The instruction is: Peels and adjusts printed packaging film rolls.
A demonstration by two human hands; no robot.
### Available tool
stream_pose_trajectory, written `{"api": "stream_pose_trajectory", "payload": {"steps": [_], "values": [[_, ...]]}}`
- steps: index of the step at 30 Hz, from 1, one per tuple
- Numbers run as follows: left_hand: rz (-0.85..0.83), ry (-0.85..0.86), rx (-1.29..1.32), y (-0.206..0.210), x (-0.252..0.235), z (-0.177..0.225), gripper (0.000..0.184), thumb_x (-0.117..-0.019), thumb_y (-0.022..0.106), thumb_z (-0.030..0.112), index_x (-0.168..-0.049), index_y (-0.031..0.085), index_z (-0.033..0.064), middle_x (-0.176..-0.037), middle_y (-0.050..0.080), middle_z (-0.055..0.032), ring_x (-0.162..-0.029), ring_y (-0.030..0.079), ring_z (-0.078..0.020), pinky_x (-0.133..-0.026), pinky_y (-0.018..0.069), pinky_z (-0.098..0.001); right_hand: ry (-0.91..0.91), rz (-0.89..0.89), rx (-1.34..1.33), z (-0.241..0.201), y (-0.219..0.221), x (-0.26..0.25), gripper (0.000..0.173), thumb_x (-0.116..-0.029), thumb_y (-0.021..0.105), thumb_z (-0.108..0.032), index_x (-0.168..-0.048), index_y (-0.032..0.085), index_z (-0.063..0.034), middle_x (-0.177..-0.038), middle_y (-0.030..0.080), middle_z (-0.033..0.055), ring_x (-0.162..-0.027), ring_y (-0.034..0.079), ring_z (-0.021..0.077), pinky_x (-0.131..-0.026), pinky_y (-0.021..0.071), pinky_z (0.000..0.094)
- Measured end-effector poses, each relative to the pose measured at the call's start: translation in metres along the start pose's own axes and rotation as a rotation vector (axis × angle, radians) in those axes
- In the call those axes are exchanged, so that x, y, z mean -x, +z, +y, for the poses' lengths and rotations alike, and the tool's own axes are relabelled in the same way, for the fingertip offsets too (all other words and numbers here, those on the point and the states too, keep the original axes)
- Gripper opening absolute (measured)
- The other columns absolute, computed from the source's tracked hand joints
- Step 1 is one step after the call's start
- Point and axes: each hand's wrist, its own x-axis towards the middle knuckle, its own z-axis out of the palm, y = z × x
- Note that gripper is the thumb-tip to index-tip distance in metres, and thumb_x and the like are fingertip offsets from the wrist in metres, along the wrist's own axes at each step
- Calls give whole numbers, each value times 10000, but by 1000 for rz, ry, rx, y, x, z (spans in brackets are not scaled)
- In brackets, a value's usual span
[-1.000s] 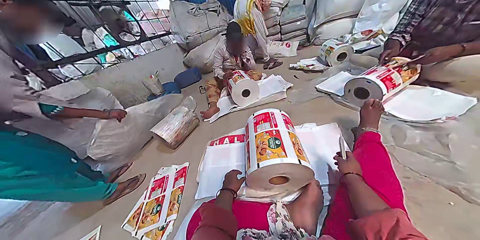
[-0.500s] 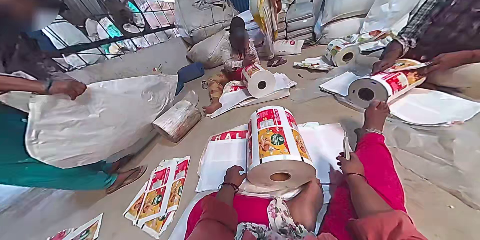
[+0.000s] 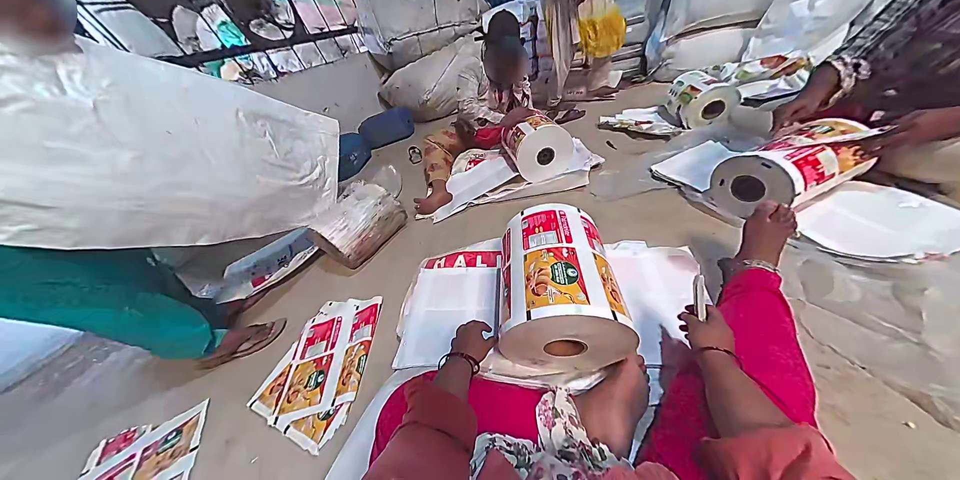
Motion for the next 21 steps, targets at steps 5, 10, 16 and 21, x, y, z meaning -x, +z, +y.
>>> {"api": "stream_pose_trajectory", "payload": {"steps": [5, 10, 16, 21], "values": [[-16, -1, -18, -3, 0, 3, 444, -971, 655, 410, -1336, 681, 159, -1450, 595, -124, -1422, 470, -368, -1107, 402, -656, -29, -12, 34, -16, -10, 20, 345, -986, 612, -97, -1324, 582, -34, -1082, 705, 171, -853, 699, 301, -741, 567, 513], [-44, 3, 25, -4, 6, 1, 492, -967, 654, 452, -1339, 675, 131, -1450, 580, -179, -1429, 443, -417, -1095, 385, -696, 16, -2, -43, -38, -10, 42, 424, -981, 614, -86, -1388, 507, -30, -1168, 644, 168, -849, 671, 231, -706, 564, 419], [-43, -11, 38, -5, 8, 5, 476, -964, 665, 431, -1339, 673, 139, -1467, 565, -167, -1447, 413, -420, -1090, 372, -715, 8, -5, -37, -29, -11, 34, 390, -1003, 567, -102, -1386, 511, -57, -1125, 660, 129, -822, 665, 202, -682, 547, 405], [-66, -23, 27, -6, 8, 6, 469, -970, 655, 422, -1349, 667, 145, -1476, 557, -164, -1454, 405, -415, -1089, 375, -710, -13, 0, -38, -27, -11, 33, 353, -998, 579, -106, -1341, 525, -44, -1060, 658, 135, -762, 661, 202, -644, 551, 397]]}}
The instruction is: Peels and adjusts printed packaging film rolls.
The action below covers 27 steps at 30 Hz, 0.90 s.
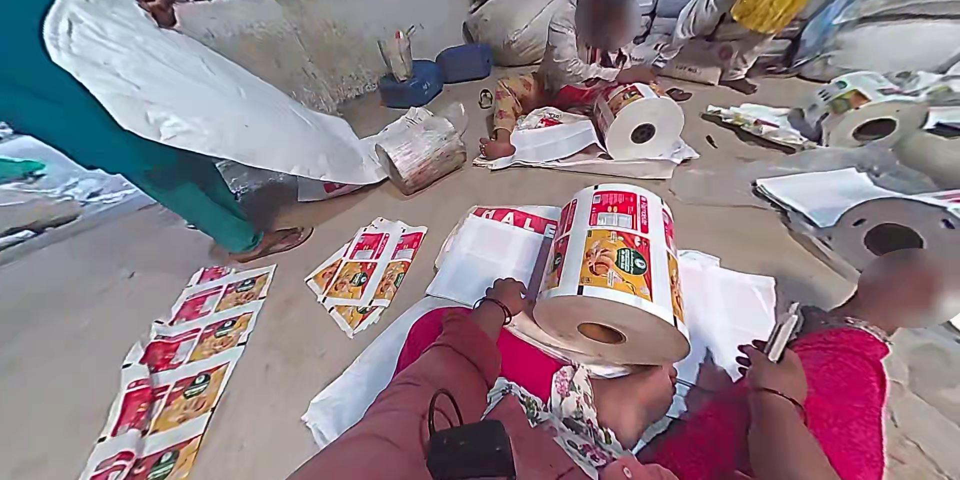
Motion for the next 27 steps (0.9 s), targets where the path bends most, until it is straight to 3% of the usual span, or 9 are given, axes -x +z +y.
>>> {"api": "stream_pose_trajectory", "payload": {"steps": [4, 6, 7, 9, 10, 11, 13, 21, 27], "values": [[2, 9, -8, 2, -3, 0, 474, -968, 655, 431, -1347, 669, 147, -1474, 560, -166, -1448, 417, -415, -1084, 382, -713, 1, 21, -32, 2, 0, 0, 407, -966, 590, -64, -1367, 526, -39, -1111, 675, 162, -800, 683, 229, -668, 556, 433], [5, 8, 1, 1, -2, -3, 478, -969, 654, 433, -1350, 666, 143, -1481, 553, -169, -1448, 416, -416, -1088, 377, -711, 37, -33, 11, -21, -3, 23, 413, -1026, 548, -108, -1425, 463, -45, -1138, 651, 139, -843, 662, 205, -718, 549, 398], [9, 17, 12, 0, -2, -5, 485, -967, 659, 434, -1345, 670, 131, -1474, 558, -180, -1442, 425, -421, -1093, 373, -713, 2, -68, 16, -22, -2, 27, 445, -1032, 548, -111, -1450, 429, -17, -1183, 632, 174, -879, 658, 228, -738, 553, 414], [1, 67, 10, 2, -2, -7, 501, -973, 657, 442, -1343, 668, 104, -1452, 575, -198, -1420, 461, -414, -1119, 377, -686, -186, 23, -4, 13, 5, 6, 463, -954, 622, -90, -1365, 497, 84, -1112, 662, 280, -810, 686, 311, -643, 571, 467], [6, 96, 9, 3, -3, -8, 502, -980, 658, 437, -1337, 668, 85, -1434, 586, -211, -1403, 483, -408, -1129, 378, -664, -131, 7, 28, 11, 1, 3, 471, -966, 625, -83, -1393, 499, 68, -1175, 657, 280, -890, 690, 341, -736, 574, 503], [15, 119, -3, 5, -5, -8, 490, -982, 660, 423, -1327, 672, 75, -1418, 598, -214, -1386, 504, -402, -1131, 388, -649, -57, -17, 76, 2, -5, 6, 453, -991, 612, -95, -1413, 505, 33, -1221, 653, 254, -961, 689, 342, -815, 573, 510], [26, 137, -18, 5, -7, -7, 458, -987, 665, 372, -1312, 677, 50, -1388, 616, -230, -1359, 532, -407, -1126, 394, -642, 27, -37, 126, -12, -10, 10, 433, -1002, 599, -110, -1416, 523, -12, -1235, 657, 223, -1008, 685, 339, -869, 562, 514], [60, 118, -58, 9, -9, -5, 364, -989, 697, 274, -1266, 702, 38, -1303, 658, -261, -1268, 584, -467, -1071, 417, -671, 25, -66, 188, -14, -10, 10, 338, -1003, 575, -142, -1334, 598, -77, -1158, 705, 142, -985, 704, 276, -887, 564, 482], [60, 129, -30, 8, -11, -6, 373, -988, 696, 277, -1274, 699, 38, -1335, 639, -265, -1303, 555, -473, -1082, 403, -675, 25, -70, 230, -15, -10, 12, 338, -1002, 576, -164, -1333, 602, -98, -1145, 710, 132, -994, 703, 278, -892, 560, 496]]}}
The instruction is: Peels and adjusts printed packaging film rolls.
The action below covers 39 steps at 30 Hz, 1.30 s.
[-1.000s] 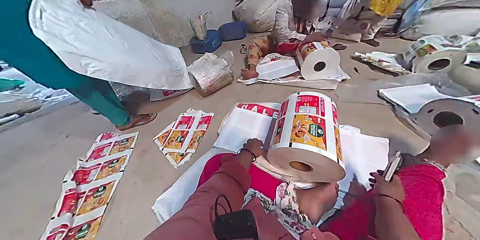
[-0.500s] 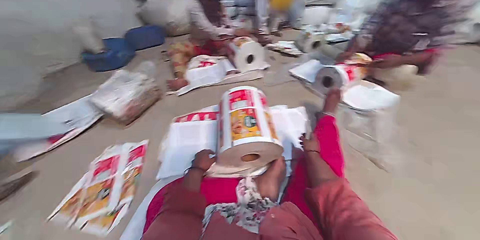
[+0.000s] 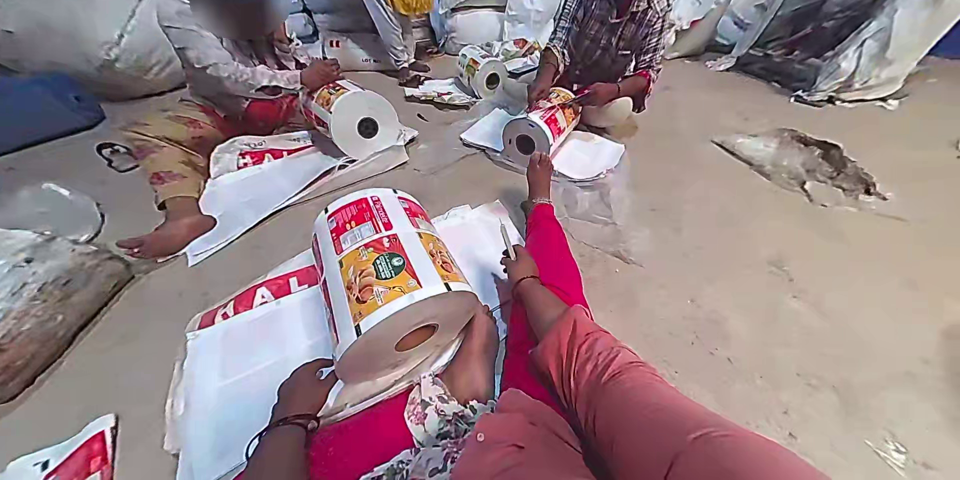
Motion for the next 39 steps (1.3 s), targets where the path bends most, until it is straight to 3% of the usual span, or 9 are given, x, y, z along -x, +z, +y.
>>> {"api": "stream_pose_trajectory", "payload": {"steps": [16, 25, 33, 36, 39], "values": [[21, 49, 86, -4, -5, 1, 340, -990, 687, 240, -1270, 702, 47, -1346, 629, -271, -1302, 554, -477, -1076, 397, -693, -35, 3, 47, 0, 4, 4, 328, -999, 569, -129, -1319, 598, -66, -1132, 705, 141, -969, 699, 271, -879, 561, 481], [93, 149, 184, -16, -4, 4, 314, -1005, 668, 195, -1267, 695, 25, -1399, 602, -246, -1369, 513, -429, -1152, 365, -609, -55, 60, -61, -1, 5, 18, 334, -1005, 567, -93, -1332, 565, -25, -1085, 692, 133, -845, 684, 223, -751, 570, 406], [125, 232, 278, -26, -6, 3, 359, -1039, 622, 230, -1306, 659, -7, -1433, 567, -268, -1402, 472, -443, -1176, 328, -606, -27, 134, -125, -2, 10, 21, 305, -1017, 563, -76, -1315, 575, -13, -1056, 701, 144, -822, 685, 226, -732, 572, 402], [143, 245, 338, -27, -8, 2, 446, -1055, 591, 304, -1366, 609, -15, -1446, 542, -294, -1406, 458, -466, -1172, 320, -628, -21, 156, -131, -2, 13, 22, 302, -1022, 565, -86, -1315, 575, -16, -1034, 702, 136, -792, 679, 217, -712, 567, 397], [201, 350, 478, -27, -7, 0, 633, -1040, 575, 381, -1506, 435, -25, -1529, 419, -338, -1418, 413, -508, -1160, 315, -655, -32, 187, -135, -2, 17, 26, 296, -1034, 559, -93, -1316, 566, -4, -1025, 689, 149, -762, 646, 216, -698, 544, 398]]}}
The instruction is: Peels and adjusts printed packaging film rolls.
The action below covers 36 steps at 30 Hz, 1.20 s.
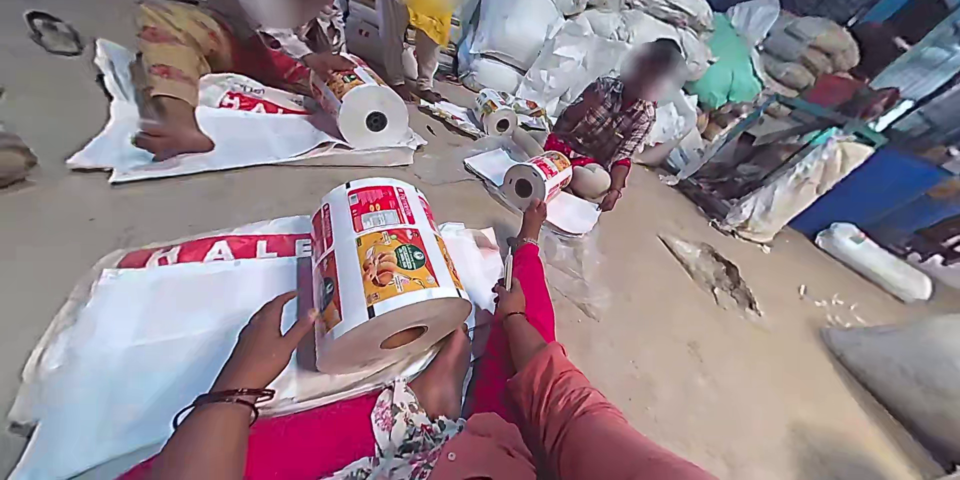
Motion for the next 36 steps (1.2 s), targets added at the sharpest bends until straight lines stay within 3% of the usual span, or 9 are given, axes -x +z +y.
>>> {"api": "stream_pose_trajectory", "payload": {"steps": [4, 6, 8, 13, 18, 36], "values": [[114, 241, 18, 9, 10, 18, 929, -913, 556, 665, -1576, 361, 43, -1604, 384, -231, -1485, 372, -409, -1206, 313, -594, -96, 85, -1, 20, 1, -12, 352, -993, 621, -126, -1301, 571, 36, -956, 677, 194, -730, 626, 256, -670, 536, 455], [134, 324, -9, 8, 14, 30, 873, -908, 621, 569, -1569, 384, 50, -1616, 387, -195, -1502, 358, -381, -1212, 307, -588, -85, 77, -8, 14, 7, -10, 354, -991, 623, -115, -1306, 571, 39, -968, 670, 206, -739, 623, 267, -678, 537, 463], [88, 359, -47, 9, 18, 40, 860, -915, 612, 586, -1565, 394, 67, -1631, 373, -166, -1515, 339, -364, -1212, 296, -594, -71, 66, -11, 3, 6, 3, 345, -1018, 591, -86, -1338, 544, 34, -1013, 667, 204, -762, 615, 256, -693, 524, 445], [14, 320, -125, 12, 19, 40, 865, -924, 576, 658, -1574, 394, 117, -1645, 360, -123, -1529, 320, -324, -1215, 294, -578, -70, 85, -5, 1, 7, 5, 291, -1036, 575, -95, -1304, 566, 19, -975, 677, 177, -740, 617, 232, -678, 515, 424], [21, 261, -112, 11, 16, 34, 921, -879, 653, 657, -1569, 399, 104, -1637, 375, -125, -1518, 343, -317, -1219, 303, -562, -70, 79, -17, 8, 8, 0, 297, -1030, 583, -97, -1306, 570, 13, -934, 682, 158, -671, 600, 211, -624, 508, 407], [-9, 205, -74, 18, 14, 25, 857, -903, 649, 599, -1571, 409, 117, -1632, 385, -115, -1520, 346, -289, -1233, 306, -514, -47, 62, -39, 6, 3, -2, 293, -1040, 580, -118, -1306, 574, 6, -988, 689, 188, -753, 636, 272, -696, 521, 477]]}}
